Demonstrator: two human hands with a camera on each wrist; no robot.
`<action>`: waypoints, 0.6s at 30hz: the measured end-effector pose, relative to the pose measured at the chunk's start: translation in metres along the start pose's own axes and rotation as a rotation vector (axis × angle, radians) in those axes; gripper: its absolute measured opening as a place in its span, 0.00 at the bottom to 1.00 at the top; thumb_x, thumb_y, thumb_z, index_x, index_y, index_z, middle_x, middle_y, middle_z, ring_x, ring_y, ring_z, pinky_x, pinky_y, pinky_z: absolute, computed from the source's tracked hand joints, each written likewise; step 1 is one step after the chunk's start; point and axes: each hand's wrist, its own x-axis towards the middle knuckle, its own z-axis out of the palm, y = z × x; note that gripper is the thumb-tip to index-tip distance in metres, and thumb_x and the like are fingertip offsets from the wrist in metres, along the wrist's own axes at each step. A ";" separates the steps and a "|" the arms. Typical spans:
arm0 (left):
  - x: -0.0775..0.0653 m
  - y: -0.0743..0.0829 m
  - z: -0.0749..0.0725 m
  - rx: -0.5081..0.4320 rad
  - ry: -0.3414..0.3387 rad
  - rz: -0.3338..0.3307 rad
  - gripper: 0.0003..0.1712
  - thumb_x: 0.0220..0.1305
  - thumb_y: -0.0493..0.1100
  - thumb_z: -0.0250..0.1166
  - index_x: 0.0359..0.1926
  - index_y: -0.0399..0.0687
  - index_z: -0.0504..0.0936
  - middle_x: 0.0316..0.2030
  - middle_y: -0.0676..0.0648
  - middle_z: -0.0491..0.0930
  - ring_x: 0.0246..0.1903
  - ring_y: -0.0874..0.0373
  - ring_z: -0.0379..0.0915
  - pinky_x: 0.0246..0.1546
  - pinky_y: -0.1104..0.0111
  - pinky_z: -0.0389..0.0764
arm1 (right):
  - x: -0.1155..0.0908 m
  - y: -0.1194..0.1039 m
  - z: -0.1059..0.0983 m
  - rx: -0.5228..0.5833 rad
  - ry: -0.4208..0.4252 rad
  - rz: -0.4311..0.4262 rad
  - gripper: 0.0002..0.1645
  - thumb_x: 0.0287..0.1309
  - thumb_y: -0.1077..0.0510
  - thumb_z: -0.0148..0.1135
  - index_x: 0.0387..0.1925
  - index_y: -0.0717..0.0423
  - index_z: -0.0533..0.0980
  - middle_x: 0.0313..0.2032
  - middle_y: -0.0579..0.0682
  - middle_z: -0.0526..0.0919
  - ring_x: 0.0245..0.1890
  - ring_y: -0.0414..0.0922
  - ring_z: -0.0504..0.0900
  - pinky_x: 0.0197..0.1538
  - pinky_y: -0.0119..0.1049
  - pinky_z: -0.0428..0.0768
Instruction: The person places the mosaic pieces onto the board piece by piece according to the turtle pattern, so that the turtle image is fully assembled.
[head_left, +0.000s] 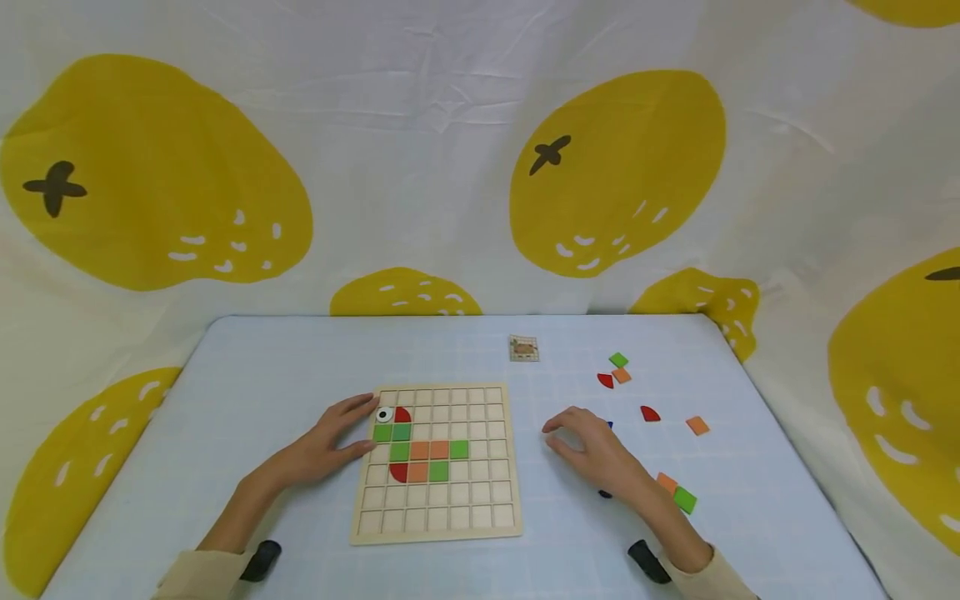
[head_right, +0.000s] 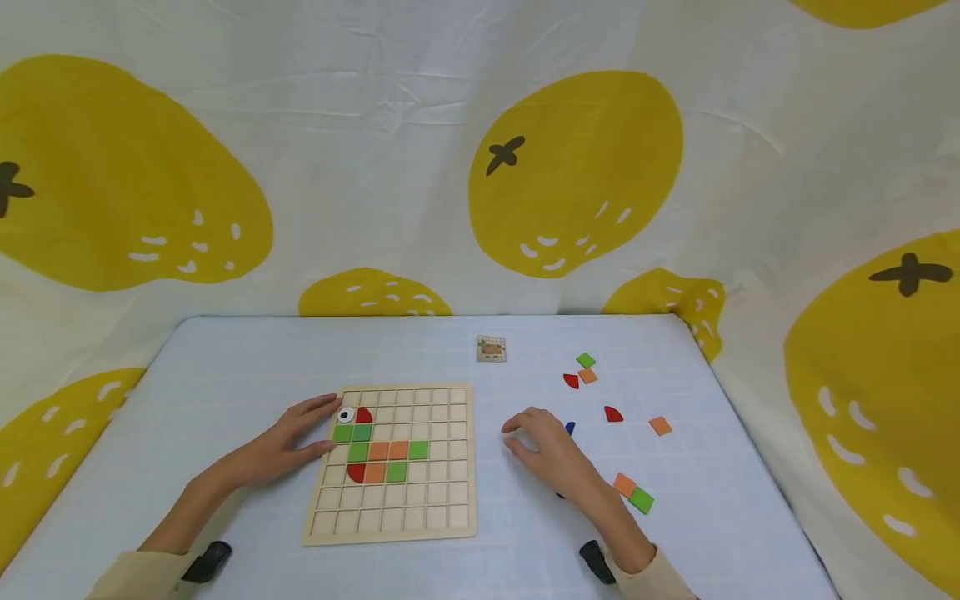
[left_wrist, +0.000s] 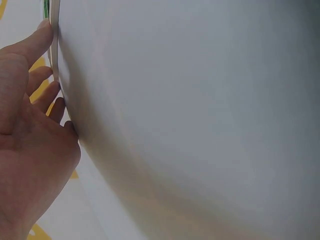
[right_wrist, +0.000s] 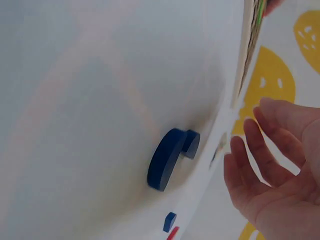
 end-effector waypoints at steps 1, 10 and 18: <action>0.000 0.000 0.000 -0.002 0.000 0.000 0.42 0.72 0.51 0.66 0.78 0.41 0.61 0.77 0.34 0.53 0.75 0.31 0.46 0.68 0.32 0.56 | -0.002 0.002 -0.002 -0.001 0.002 0.010 0.09 0.65 0.61 0.70 0.46 0.51 0.84 0.44 0.40 0.84 0.50 0.45 0.82 0.56 0.48 0.81; 0.000 0.003 -0.001 -0.006 -0.001 -0.002 0.42 0.72 0.51 0.67 0.78 0.39 0.61 0.77 0.33 0.53 0.74 0.31 0.46 0.68 0.32 0.56 | -0.022 0.016 -0.019 -0.033 0.033 0.062 0.10 0.63 0.61 0.71 0.46 0.51 0.84 0.45 0.40 0.84 0.49 0.45 0.82 0.55 0.49 0.82; 0.000 0.002 -0.001 -0.006 -0.004 -0.007 0.42 0.72 0.52 0.66 0.78 0.41 0.61 0.77 0.34 0.53 0.75 0.31 0.45 0.68 0.32 0.56 | -0.039 0.029 -0.029 -0.079 0.031 0.118 0.14 0.62 0.59 0.73 0.49 0.50 0.84 0.47 0.41 0.84 0.50 0.44 0.82 0.55 0.49 0.82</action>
